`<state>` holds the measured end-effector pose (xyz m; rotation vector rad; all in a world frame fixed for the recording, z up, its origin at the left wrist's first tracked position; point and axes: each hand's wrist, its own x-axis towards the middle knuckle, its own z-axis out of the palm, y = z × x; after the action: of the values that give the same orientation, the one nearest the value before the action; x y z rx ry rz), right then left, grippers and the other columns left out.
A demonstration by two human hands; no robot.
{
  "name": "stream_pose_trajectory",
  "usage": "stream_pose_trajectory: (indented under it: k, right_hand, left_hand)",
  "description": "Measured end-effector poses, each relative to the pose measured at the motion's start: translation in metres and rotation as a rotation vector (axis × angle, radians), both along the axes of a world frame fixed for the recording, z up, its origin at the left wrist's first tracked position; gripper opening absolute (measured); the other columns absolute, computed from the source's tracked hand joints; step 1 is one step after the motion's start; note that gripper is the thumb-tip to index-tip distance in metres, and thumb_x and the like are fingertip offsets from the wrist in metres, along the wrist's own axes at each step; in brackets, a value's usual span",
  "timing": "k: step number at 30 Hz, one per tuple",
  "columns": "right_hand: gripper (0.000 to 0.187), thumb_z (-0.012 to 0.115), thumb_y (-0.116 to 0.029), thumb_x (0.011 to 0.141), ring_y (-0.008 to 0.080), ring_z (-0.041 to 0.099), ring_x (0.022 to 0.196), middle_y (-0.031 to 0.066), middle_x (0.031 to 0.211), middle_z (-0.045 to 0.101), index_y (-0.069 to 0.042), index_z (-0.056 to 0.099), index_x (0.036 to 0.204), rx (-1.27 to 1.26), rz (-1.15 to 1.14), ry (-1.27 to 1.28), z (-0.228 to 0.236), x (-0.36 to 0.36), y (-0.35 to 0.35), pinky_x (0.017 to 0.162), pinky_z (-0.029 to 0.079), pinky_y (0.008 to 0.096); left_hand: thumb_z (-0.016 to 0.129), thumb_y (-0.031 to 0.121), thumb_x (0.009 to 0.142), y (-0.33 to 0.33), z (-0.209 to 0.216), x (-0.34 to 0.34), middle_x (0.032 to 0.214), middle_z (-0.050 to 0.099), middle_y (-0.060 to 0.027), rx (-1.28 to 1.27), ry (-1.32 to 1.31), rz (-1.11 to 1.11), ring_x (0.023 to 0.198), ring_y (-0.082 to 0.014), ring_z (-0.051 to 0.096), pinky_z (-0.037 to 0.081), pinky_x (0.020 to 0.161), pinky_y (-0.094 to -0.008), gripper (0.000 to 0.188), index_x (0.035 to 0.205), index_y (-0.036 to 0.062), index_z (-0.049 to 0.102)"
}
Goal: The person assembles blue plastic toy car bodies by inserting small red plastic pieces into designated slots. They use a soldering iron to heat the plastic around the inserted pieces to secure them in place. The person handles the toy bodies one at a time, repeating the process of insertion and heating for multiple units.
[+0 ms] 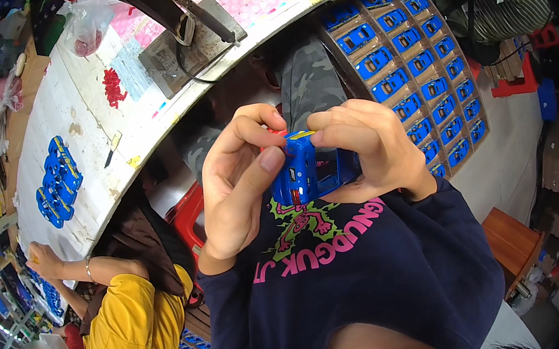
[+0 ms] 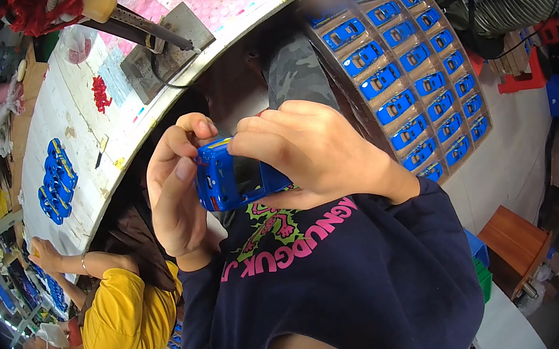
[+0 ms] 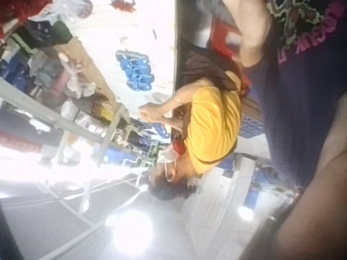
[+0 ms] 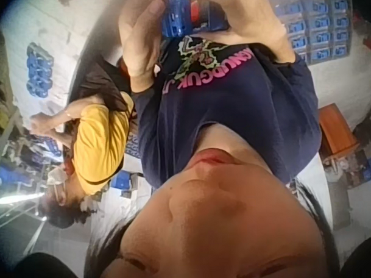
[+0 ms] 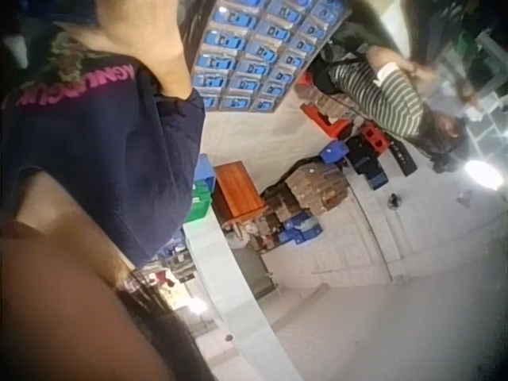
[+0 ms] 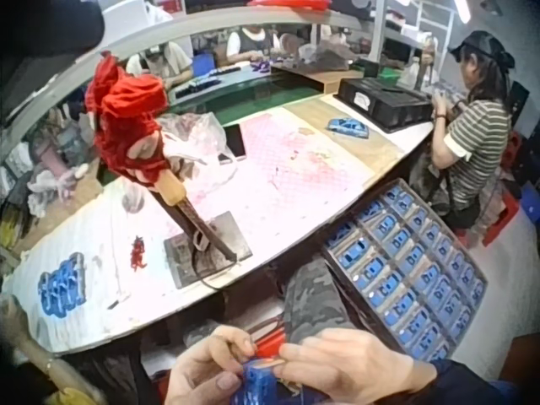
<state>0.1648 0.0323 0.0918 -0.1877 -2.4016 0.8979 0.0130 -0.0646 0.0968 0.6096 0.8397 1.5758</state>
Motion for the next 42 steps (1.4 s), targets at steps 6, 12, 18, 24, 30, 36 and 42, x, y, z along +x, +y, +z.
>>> stream_pose_trajectory:
  k: [6,12,18,24,30,36,42]
  right_hand:
    - [0.06,0.073,-0.027,0.047,0.0218,0.052,0.073,0.0057,0.086,0.052,-0.009,0.049,0.099,0.013,-0.002,-0.019,0.003,0.0,-0.001,0.062,0.04,0.0311]
    - [0.059,0.072,-0.029,0.047,0.0196,0.052,0.073,0.0043,0.088,0.051,-0.01,0.051,0.098,0.056,0.027,-0.086,0.006,0.002,0.0,0.063,0.04,0.0299]
    - [0.054,0.068,-0.034,0.062,0.0298,0.055,0.065,0.0186,0.089,0.054,-0.003,0.046,0.101,0.104,0.099,0.006,0.001,0.002,0.004,0.054,0.042,0.0338]
    - [0.052,0.061,-0.039,0.069,0.0304,0.056,0.068,0.0192,0.091,0.054,-0.003,0.046,0.105,0.124,0.111,0.066,-0.004,0.002,0.005,0.056,0.042,0.0347]
    - [0.049,0.062,-0.032,0.07,0.0315,0.056,0.073,0.0199,0.094,0.053,-0.005,0.045,0.106,0.014,0.163,0.135,-0.013,-0.001,0.005,0.061,0.045,0.0372]
    - [0.056,0.069,-0.02,0.056,0.0327,0.052,0.086,0.0155,0.101,0.051,-0.006,0.05,0.107,-0.274,0.312,0.21,-0.018,-0.001,0.012,0.074,0.042,0.0381]
    - [0.049,0.063,-0.021,0.068,0.0318,0.052,0.092,0.0174,0.104,0.052,-0.005,0.047,0.111,-0.479,0.422,0.358,-0.031,-0.002,0.01,0.078,0.041,0.0393]
  left_hand:
    - [0.053,0.004,0.076,0.002,-0.002,0.001,0.096,0.044,-0.0058,-0.022,-0.025,-0.024,0.089,-0.0106,0.041,0.032,0.079,-0.0225,0.009,0.083,0.0024,0.049]
    - [0.053,0.001,0.075,0.005,0.0,-0.007,0.093,0.044,-0.007,0.033,0.087,-0.1,0.087,-0.0115,0.042,0.033,0.078,-0.0228,0.008,0.081,0.0018,0.049]
    - [0.054,0.001,0.071,0.006,0.001,-0.014,0.09,0.045,-0.0082,0.072,0.151,-0.135,0.086,-0.0125,0.042,0.032,0.077,-0.0234,0.009,0.079,0.0015,0.049]
    - [0.054,0.004,0.069,0.006,0.0,-0.011,0.09,0.045,-0.0079,0.067,0.147,-0.111,0.085,-0.0133,0.042,0.031,0.078,-0.0246,0.017,0.085,0.0018,0.047]
    - [0.055,0.004,0.068,0.003,-0.005,-0.005,0.089,0.044,-0.0085,0.171,0.221,-0.055,0.084,-0.0144,0.042,0.031,0.078,-0.0246,0.025,0.09,0.0008,0.045]
    - [0.068,0.01,0.058,-0.001,-0.002,0.001,0.087,0.047,-0.0115,0.387,0.61,0.09,0.079,-0.0175,0.046,0.036,0.071,-0.0261,0.044,0.094,-0.0017,0.046]
    - [0.076,0.022,0.052,0.004,0.002,0.005,0.087,0.051,-0.0127,0.603,0.846,0.216,0.075,-0.0209,0.05,0.039,0.063,-0.0287,0.058,0.098,-0.0009,0.047]
